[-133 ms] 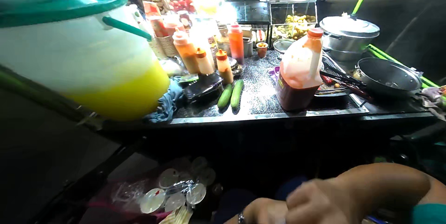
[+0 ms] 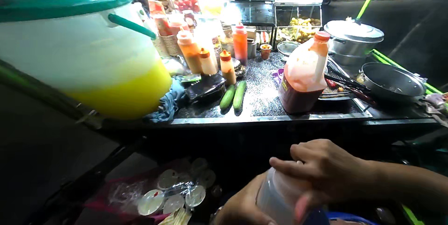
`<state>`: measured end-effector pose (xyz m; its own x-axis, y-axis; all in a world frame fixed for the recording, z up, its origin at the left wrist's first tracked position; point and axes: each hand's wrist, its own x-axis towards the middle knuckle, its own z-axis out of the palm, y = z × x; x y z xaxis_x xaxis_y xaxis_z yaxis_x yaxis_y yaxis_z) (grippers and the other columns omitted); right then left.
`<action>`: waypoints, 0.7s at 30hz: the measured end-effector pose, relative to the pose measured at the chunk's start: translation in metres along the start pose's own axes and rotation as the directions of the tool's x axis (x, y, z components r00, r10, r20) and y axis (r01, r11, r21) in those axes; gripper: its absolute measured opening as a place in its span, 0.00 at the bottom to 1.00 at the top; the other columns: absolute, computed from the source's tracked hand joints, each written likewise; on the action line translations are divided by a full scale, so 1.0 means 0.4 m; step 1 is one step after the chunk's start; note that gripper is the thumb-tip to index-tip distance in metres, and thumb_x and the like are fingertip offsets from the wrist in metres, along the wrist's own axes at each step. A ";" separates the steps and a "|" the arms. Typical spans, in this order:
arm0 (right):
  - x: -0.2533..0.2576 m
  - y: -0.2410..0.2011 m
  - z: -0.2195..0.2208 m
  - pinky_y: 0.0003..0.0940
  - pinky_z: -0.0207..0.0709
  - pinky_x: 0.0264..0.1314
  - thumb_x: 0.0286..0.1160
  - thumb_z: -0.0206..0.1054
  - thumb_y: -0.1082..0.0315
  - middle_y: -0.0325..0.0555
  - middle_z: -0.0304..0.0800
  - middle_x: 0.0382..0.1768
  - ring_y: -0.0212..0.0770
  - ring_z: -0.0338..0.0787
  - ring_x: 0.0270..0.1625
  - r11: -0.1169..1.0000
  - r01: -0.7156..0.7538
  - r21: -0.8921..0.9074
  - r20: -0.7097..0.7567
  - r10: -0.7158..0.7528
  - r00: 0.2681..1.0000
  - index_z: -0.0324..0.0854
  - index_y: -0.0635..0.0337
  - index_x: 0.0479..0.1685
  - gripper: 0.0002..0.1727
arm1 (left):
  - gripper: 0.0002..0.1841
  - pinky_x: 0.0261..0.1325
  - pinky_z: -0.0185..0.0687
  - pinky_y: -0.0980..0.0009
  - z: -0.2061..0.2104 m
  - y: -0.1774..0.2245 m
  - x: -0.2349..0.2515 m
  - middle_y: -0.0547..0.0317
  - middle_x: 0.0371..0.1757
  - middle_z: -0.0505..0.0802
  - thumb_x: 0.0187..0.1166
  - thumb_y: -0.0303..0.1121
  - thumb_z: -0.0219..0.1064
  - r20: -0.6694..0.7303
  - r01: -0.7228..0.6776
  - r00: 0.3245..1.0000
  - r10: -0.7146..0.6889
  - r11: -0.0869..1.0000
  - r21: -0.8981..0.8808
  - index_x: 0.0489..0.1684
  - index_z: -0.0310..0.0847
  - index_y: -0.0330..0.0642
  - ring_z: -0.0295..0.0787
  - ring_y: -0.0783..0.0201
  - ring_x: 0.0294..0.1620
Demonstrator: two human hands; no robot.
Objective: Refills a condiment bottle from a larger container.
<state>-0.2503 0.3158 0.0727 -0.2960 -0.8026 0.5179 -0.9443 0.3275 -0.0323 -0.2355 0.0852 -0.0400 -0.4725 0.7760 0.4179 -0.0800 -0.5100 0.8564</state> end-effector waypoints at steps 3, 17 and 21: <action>0.005 -0.005 -0.026 0.33 0.63 0.12 0.85 0.48 0.34 0.42 0.73 0.19 0.41 0.74 0.15 0.994 -0.065 0.087 0.262 0.040 0.964 0.83 0.58 0.62 0.36 | 0.45 0.71 0.81 0.74 -0.009 0.011 -0.004 0.67 0.65 0.90 0.62 0.51 0.83 -0.070 0.061 0.997 -0.045 0.967 0.246 0.80 0.68 0.41 0.86 0.78 0.64; 0.056 -0.008 -0.074 0.36 0.70 0.16 0.79 0.54 0.31 0.48 0.82 0.32 0.44 0.83 0.22 0.981 -0.065 0.181 0.487 -0.032 0.873 0.78 0.59 0.70 0.40 | 0.45 0.70 0.81 0.75 -0.054 0.007 -0.035 0.67 0.63 0.91 0.59 0.59 0.82 0.113 0.112 0.985 -0.132 0.979 0.169 0.75 0.73 0.40 0.85 0.78 0.64; 0.074 -0.019 -0.082 0.39 0.80 0.27 0.79 0.70 0.59 0.53 0.84 0.41 0.50 0.88 0.35 0.944 -0.019 0.329 0.536 -0.170 0.827 0.84 0.59 0.64 0.20 | 0.47 0.70 0.81 0.73 -0.058 0.017 -0.037 0.61 0.62 0.91 0.57 0.60 0.83 0.109 0.126 0.982 -0.153 0.967 0.221 0.74 0.74 0.37 0.86 0.76 0.63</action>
<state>-0.2473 0.3060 0.1165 -0.1612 -0.9866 -0.0239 -0.9331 0.1603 -0.3218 -0.2496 0.0616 -0.0474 -0.3565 0.8805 0.3124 0.0565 -0.3134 0.9479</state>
